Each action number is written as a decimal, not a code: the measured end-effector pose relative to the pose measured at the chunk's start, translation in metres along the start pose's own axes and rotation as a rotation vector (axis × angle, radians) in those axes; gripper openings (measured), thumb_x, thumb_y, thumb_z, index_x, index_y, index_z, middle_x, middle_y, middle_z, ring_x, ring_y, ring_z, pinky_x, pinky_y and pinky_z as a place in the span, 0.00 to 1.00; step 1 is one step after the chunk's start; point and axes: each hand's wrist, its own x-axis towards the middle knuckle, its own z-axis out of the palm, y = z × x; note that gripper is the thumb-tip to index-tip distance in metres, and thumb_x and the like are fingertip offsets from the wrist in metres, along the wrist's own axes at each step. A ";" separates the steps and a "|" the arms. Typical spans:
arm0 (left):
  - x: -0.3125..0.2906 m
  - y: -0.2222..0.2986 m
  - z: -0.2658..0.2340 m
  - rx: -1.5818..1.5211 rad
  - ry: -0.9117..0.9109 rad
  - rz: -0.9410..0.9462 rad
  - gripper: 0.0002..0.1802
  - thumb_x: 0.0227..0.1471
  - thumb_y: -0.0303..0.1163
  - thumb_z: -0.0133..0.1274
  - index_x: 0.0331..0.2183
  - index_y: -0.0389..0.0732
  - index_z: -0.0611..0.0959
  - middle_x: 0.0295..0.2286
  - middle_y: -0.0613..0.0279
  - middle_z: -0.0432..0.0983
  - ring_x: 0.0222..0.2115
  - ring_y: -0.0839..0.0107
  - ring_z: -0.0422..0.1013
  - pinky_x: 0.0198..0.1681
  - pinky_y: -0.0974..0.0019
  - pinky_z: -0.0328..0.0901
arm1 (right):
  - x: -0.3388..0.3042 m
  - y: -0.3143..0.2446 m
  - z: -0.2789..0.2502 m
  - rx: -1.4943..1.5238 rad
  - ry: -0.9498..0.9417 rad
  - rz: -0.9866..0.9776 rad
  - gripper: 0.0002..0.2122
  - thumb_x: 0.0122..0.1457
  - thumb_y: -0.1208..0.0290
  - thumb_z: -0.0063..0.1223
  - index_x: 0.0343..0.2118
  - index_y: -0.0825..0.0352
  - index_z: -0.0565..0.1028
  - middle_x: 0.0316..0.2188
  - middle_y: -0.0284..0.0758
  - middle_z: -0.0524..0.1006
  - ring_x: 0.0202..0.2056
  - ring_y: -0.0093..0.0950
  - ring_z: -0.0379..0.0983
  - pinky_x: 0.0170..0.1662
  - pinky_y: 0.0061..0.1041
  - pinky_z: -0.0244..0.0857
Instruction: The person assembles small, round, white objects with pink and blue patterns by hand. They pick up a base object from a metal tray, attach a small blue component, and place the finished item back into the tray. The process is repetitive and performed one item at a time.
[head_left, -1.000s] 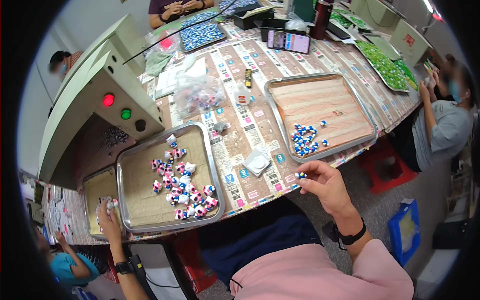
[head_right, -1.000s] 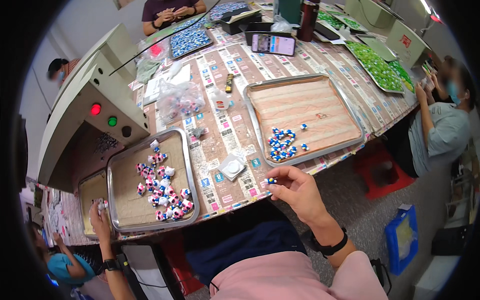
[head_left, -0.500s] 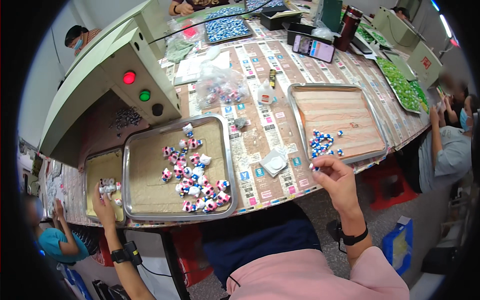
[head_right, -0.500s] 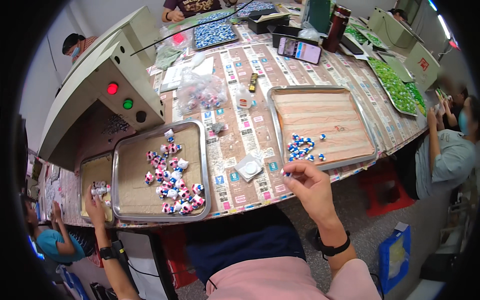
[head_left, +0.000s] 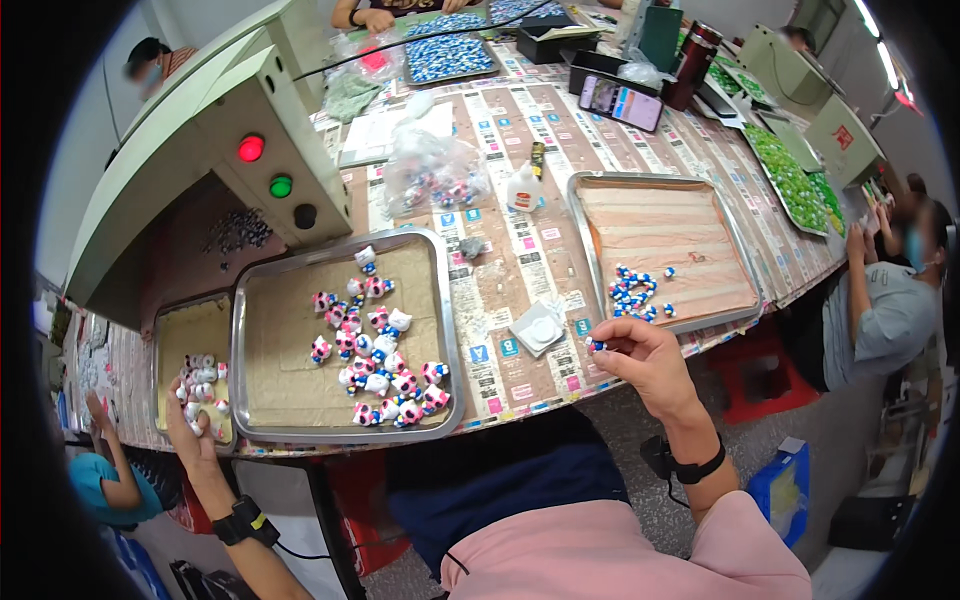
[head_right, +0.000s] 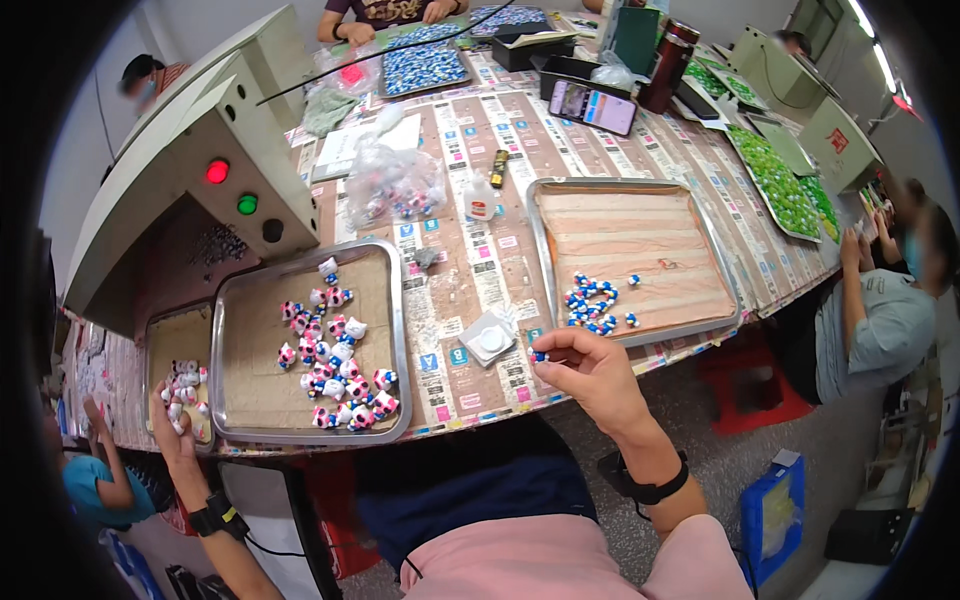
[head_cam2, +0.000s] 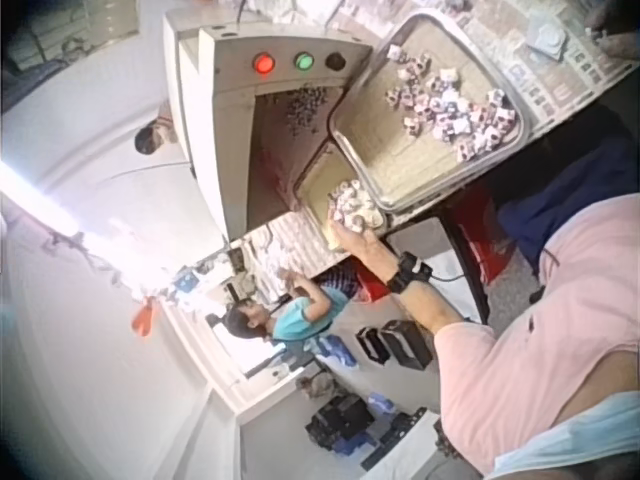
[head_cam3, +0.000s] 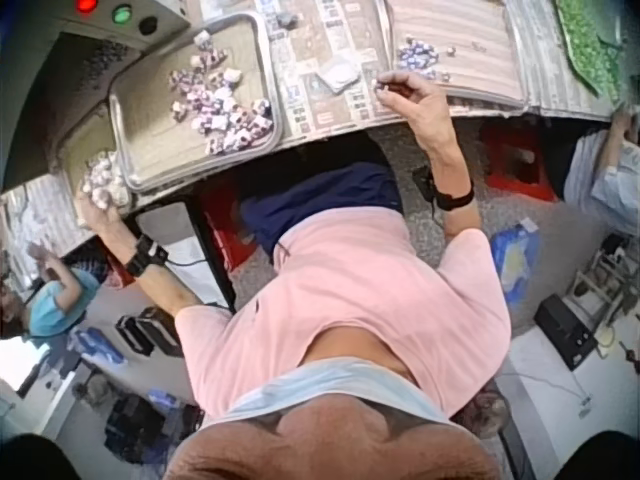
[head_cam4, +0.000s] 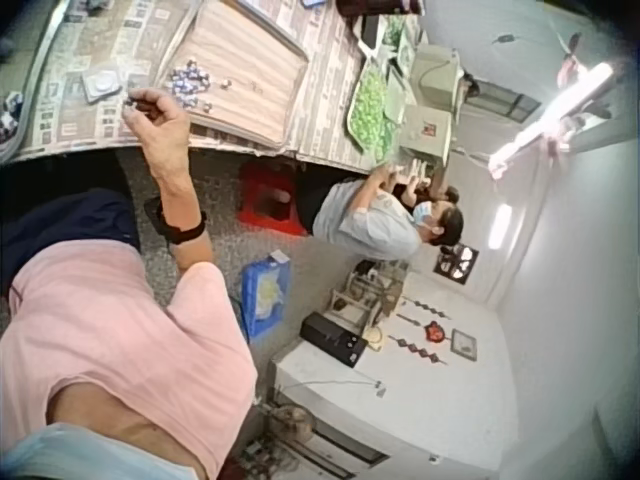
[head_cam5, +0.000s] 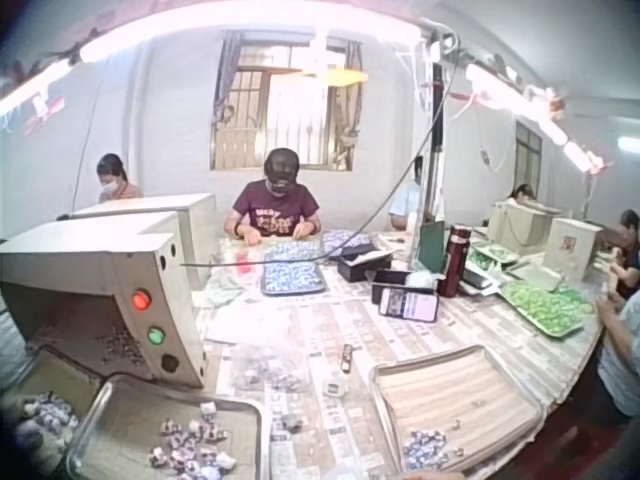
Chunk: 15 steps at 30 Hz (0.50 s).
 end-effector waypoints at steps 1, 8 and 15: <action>-0.008 0.003 0.000 -0.306 -0.078 -0.096 0.18 0.63 0.36 0.42 0.48 0.34 0.73 0.35 0.58 0.72 0.29 0.79 0.67 0.14 0.79 0.54 | 0.001 0.001 0.004 0.023 -0.007 0.028 0.11 0.52 0.83 0.58 0.40 0.71 0.76 0.35 0.31 0.77 0.36 0.19 0.73 0.42 0.17 0.69; -0.152 -0.004 0.150 -1.172 -0.290 -0.482 0.24 0.54 0.24 0.47 0.54 0.34 0.66 0.44 0.52 0.66 0.40 0.67 0.69 0.28 0.70 0.66 | -0.002 0.014 0.018 0.024 0.000 0.023 0.11 0.53 0.82 0.57 0.40 0.70 0.74 0.35 0.32 0.77 0.36 0.19 0.74 0.37 0.18 0.70; -0.232 -0.039 0.233 -1.153 -0.388 -0.919 0.19 0.61 0.35 0.46 0.52 0.39 0.70 0.45 0.60 0.69 0.40 0.72 0.67 0.35 0.70 0.65 | -0.007 0.014 0.023 0.062 -0.016 -0.041 0.13 0.52 0.83 0.57 0.41 0.71 0.74 0.35 0.33 0.77 0.36 0.21 0.75 0.35 0.17 0.70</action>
